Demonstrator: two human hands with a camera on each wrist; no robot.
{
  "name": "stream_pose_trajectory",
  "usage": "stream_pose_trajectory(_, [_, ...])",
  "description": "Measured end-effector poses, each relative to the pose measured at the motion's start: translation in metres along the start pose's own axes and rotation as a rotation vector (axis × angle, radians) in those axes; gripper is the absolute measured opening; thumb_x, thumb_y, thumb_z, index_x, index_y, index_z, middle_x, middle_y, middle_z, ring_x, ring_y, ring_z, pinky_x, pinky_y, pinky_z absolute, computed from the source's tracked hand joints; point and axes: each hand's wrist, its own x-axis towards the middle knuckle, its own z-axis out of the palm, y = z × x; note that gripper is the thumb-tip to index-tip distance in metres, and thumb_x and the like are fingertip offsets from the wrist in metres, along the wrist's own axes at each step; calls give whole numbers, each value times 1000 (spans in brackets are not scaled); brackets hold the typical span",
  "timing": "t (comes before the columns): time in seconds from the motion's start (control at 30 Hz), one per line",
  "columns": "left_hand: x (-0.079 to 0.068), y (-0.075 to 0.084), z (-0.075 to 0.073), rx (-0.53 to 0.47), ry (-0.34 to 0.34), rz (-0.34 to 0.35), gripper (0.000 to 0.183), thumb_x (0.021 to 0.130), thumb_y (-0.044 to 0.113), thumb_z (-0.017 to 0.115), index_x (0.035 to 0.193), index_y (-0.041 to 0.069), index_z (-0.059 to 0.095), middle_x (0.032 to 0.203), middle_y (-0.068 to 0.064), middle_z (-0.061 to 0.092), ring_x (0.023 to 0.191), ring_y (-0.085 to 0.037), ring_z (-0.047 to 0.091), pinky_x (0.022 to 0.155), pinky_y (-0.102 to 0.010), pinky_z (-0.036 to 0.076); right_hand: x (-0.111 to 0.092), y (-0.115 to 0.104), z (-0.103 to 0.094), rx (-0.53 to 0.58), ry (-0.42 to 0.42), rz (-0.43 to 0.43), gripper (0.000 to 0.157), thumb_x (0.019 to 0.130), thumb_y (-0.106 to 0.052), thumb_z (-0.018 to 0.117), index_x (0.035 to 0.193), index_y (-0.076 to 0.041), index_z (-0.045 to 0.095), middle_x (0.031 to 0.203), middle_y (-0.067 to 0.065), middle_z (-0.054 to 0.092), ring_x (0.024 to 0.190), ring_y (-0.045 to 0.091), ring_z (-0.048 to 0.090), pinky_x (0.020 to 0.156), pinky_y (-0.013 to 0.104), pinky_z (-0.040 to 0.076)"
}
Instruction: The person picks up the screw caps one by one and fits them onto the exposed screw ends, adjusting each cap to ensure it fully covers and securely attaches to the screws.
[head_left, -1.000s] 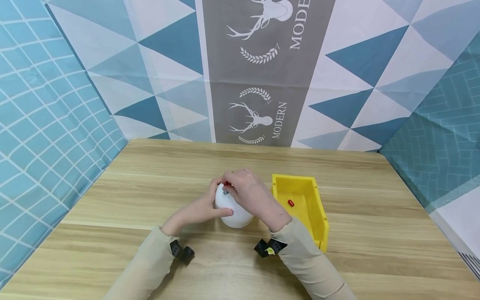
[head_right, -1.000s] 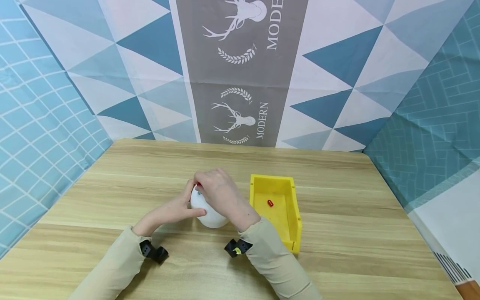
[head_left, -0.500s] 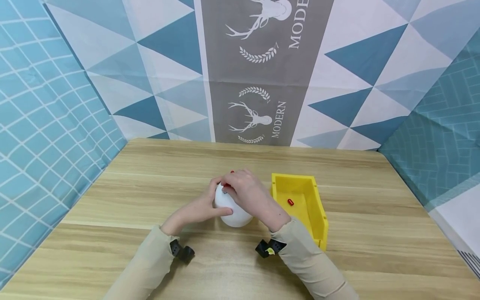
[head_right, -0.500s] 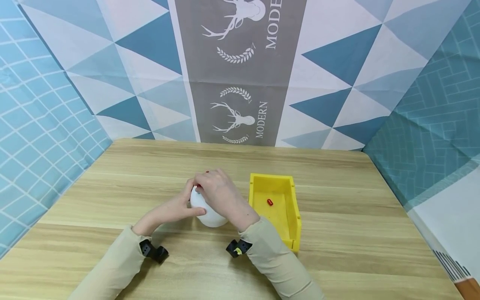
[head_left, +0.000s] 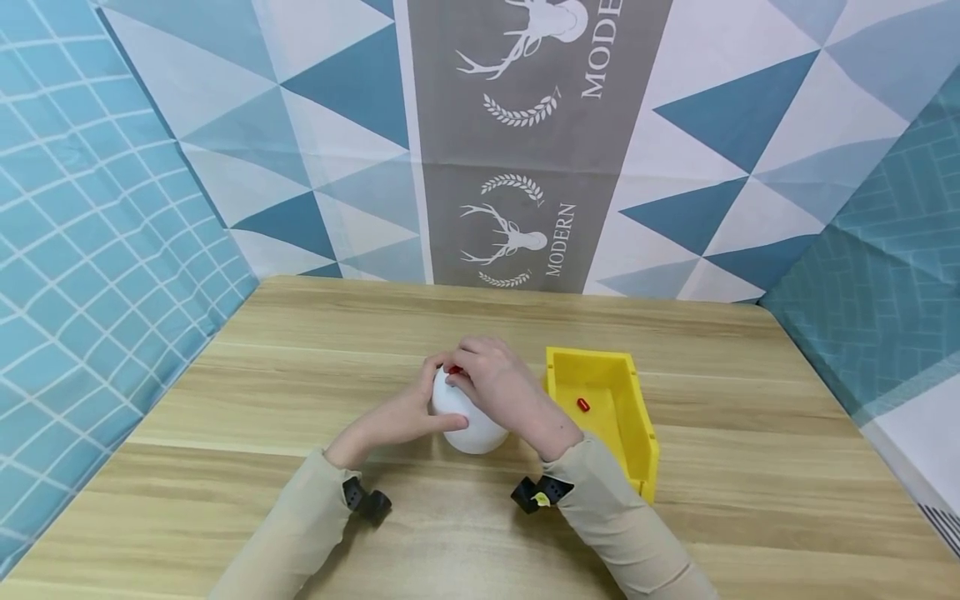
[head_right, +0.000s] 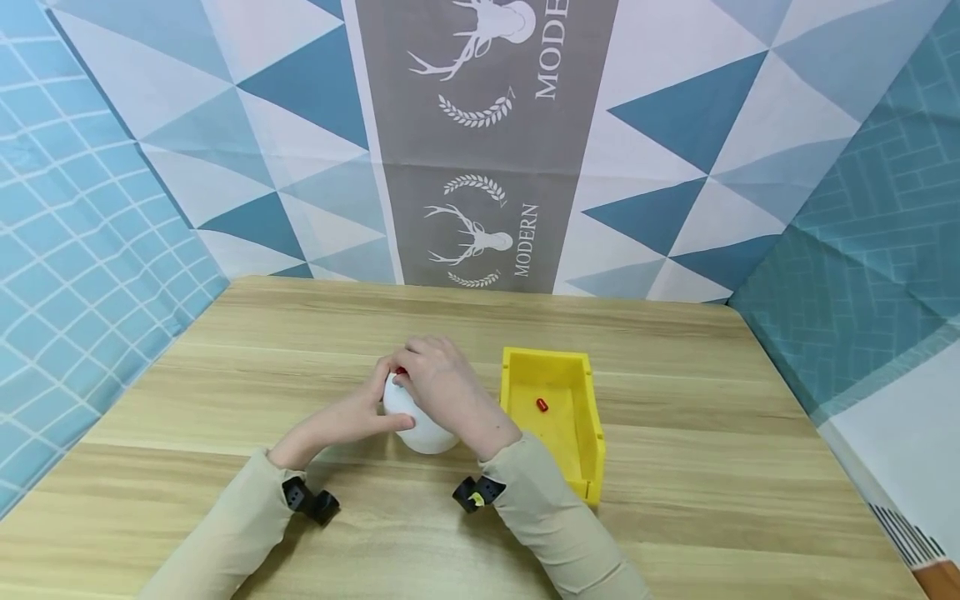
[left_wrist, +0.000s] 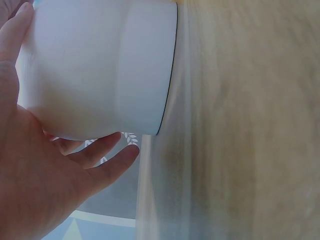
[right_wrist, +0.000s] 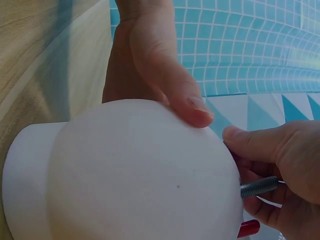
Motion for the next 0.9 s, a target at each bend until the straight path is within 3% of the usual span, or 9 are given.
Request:
stream_pose_trajectory(0.6, [-1,0,0,-8,11,10,85,78,38,70,135,17,11,131,-8,36,106,-20,49,86,-35,42,-4,-5,7,-163,17,-24,16,85,-18,64,100,-11,66,86,1,58,83,15,53,77,27,44])
stream_pose_trajectory(0.9, [0,1,1,-17,3,23,81,80,28,70,135,16,11,131,-11,35,104,-21,50,85,-35,41,-5,-8,7,-233,29,-43,17,84,-15,63,101,-13,65,89,0,58,87,17,54,81,30,43])
